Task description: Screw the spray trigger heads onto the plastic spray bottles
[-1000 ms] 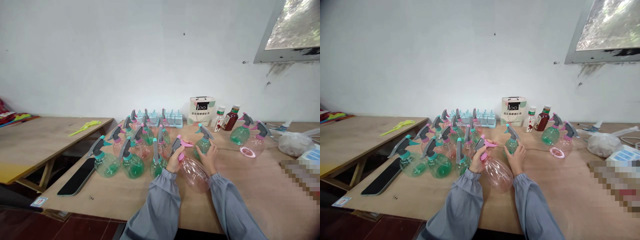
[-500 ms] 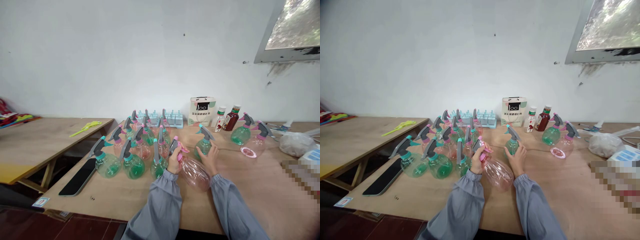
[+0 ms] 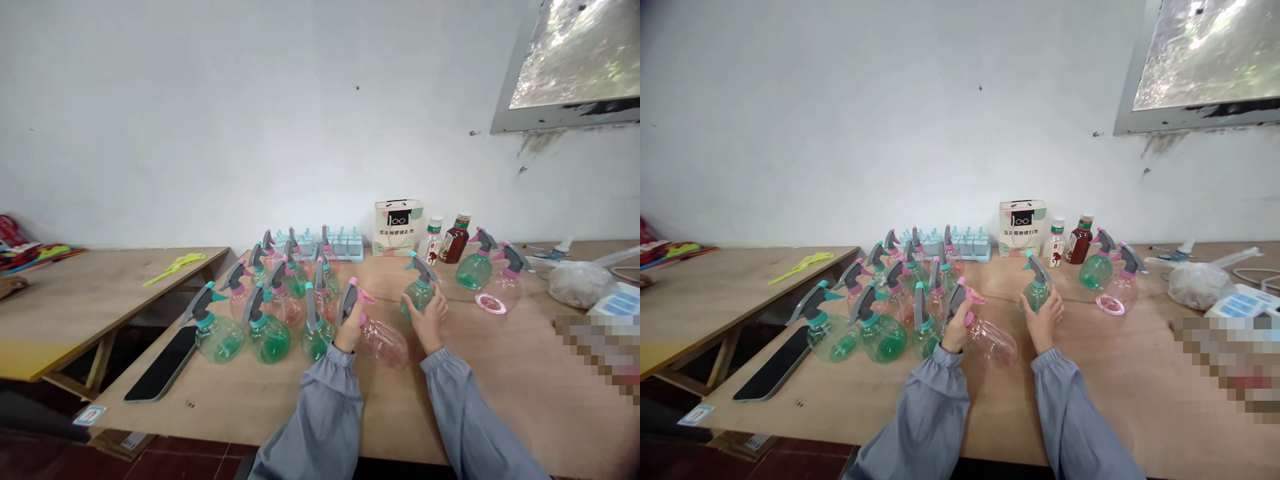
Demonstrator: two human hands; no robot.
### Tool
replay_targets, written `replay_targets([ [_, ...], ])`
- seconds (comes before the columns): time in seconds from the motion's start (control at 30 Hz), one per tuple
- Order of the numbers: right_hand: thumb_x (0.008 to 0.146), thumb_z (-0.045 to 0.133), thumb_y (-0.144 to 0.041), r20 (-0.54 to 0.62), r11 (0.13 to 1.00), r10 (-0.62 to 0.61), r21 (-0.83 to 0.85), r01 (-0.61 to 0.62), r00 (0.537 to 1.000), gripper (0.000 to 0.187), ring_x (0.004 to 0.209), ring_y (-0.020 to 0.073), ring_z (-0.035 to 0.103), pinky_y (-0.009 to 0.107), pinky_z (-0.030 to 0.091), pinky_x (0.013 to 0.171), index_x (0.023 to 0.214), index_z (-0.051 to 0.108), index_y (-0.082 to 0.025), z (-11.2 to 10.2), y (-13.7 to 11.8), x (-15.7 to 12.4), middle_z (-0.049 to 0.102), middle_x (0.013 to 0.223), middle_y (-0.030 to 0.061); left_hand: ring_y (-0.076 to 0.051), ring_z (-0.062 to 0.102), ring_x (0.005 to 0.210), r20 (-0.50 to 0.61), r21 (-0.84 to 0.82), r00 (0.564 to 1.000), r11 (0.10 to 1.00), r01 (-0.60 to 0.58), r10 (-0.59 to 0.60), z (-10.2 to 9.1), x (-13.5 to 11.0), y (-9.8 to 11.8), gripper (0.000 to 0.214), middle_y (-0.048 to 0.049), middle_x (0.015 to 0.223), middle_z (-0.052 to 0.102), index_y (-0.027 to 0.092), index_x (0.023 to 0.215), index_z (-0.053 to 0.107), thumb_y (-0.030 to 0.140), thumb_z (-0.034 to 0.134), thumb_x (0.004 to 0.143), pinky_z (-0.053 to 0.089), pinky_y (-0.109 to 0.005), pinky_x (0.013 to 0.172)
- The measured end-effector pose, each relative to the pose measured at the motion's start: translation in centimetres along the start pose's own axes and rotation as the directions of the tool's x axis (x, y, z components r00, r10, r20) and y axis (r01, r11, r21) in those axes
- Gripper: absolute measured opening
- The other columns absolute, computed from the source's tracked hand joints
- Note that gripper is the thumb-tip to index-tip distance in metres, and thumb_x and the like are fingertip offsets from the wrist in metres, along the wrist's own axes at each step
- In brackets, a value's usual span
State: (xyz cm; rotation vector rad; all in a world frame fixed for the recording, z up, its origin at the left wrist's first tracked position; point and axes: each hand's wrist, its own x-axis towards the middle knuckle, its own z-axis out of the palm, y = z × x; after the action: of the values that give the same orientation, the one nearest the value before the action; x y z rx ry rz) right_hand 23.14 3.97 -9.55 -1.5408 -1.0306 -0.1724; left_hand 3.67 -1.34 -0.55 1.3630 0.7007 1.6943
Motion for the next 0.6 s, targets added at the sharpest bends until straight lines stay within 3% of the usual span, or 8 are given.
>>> replay_targets([
  [0.17,0.080,0.051,-0.079,-0.069,1.000,0.005,0.013,-0.004,0.998,0.111,0.145,0.0466,0.024,0.072,0.023,0.109,0.156,0.014,-0.007,-0.8,-0.1,0.3,0.026,0.154,0.0325,-0.021,0.068,0.090,0.046,0.334,0.988,0.930,-0.152,0.146,1.0,0.1,-0.3,0.027,-0.0058,0.093,0.071,0.020,0.100,0.066,0.039,0.069,0.081,0.055,-0.036,0.086],
  [0.27,0.082,0.064,-0.063,-0.233,0.981,-0.162,0.071,0.183,0.959,0.102,0.147,0.0426,0.022,0.070,0.024,0.112,0.155,0.014,-0.013,-2.2,-0.6,0.2,0.024,0.155,0.0285,-0.025,0.069,0.100,0.052,0.472,0.974,0.855,-0.217,0.218,1.4,0.4,-1.4,0.042,-0.0083,0.105,0.072,0.021,0.112,0.063,0.037,0.075,0.075,0.054,-0.042,0.094],
  [0.33,0.083,0.068,-0.050,-0.296,0.924,-0.313,0.126,0.362,0.902,0.088,0.142,0.0385,0.032,0.066,0.031,0.111,0.151,0.024,-0.017,-3.2,-1.3,-1.1,0.034,0.147,0.0239,-0.027,0.067,0.109,0.020,0.502,0.969,0.836,-0.223,0.246,1.3,0.4,-2.2,0.053,-0.0095,0.117,0.070,0.022,0.121,0.059,0.033,0.077,0.073,0.051,-0.045,0.099],
  [0.4,0.085,0.067,-0.040,-0.168,0.861,-0.428,0.221,0.457,0.888,0.069,0.132,0.0333,0.046,0.060,0.040,0.108,0.144,0.035,-0.021,-4.1,-2.2,-3.5,0.045,0.136,0.0175,-0.028,0.065,0.114,-0.015,0.517,0.961,0.824,-0.230,0.277,0.9,0.4,-3.0,0.057,-0.0098,0.123,0.068,0.023,0.124,0.056,0.029,0.076,0.071,0.048,-0.047,0.103],
  [0.47,0.089,0.061,-0.033,0.121,0.851,-0.465,0.335,0.405,0.877,0.059,0.125,0.0292,0.053,0.055,0.045,0.106,0.142,0.039,-0.024,-4.3,-3.0,-6.6,0.051,0.130,0.0142,-0.027,0.065,0.111,-0.031,0.508,0.960,0.831,-0.224,0.278,0.6,0.3,-3.5,0.055,-0.0093,0.119,0.068,0.023,0.122,0.056,0.026,0.075,0.071,0.047,-0.048,0.102],
  [0.53,0.088,0.058,-0.031,0.332,0.869,-0.439,0.394,0.300,0.835,0.069,0.133,0.0301,0.048,0.054,0.045,0.108,0.150,0.028,-0.022,-3.7,-3.6,-9.2,0.047,0.140,0.0168,-0.026,0.066,0.106,-0.034,0.467,0.972,0.863,-0.191,0.233,0.5,0.3,-3.8,0.053,-0.0087,0.113,0.068,0.022,0.119,0.055,0.027,0.075,0.070,0.049,-0.045,0.097],
  [0.6,0.087,0.059,-0.032,0.422,0.878,-0.413,0.421,0.229,0.807,0.079,0.139,0.0309,0.043,0.053,0.044,0.109,0.154,0.018,-0.021,-2.5,-4.0,-10.2,0.041,0.147,0.0188,-0.025,0.065,0.108,-0.028,0.442,0.986,0.887,-0.133,0.162,0.6,0.3,-3.9,0.056,-0.0094,0.114,0.067,0.022,0.120,0.053,0.029,0.076,0.070,0.049,-0.043,0.097],
])
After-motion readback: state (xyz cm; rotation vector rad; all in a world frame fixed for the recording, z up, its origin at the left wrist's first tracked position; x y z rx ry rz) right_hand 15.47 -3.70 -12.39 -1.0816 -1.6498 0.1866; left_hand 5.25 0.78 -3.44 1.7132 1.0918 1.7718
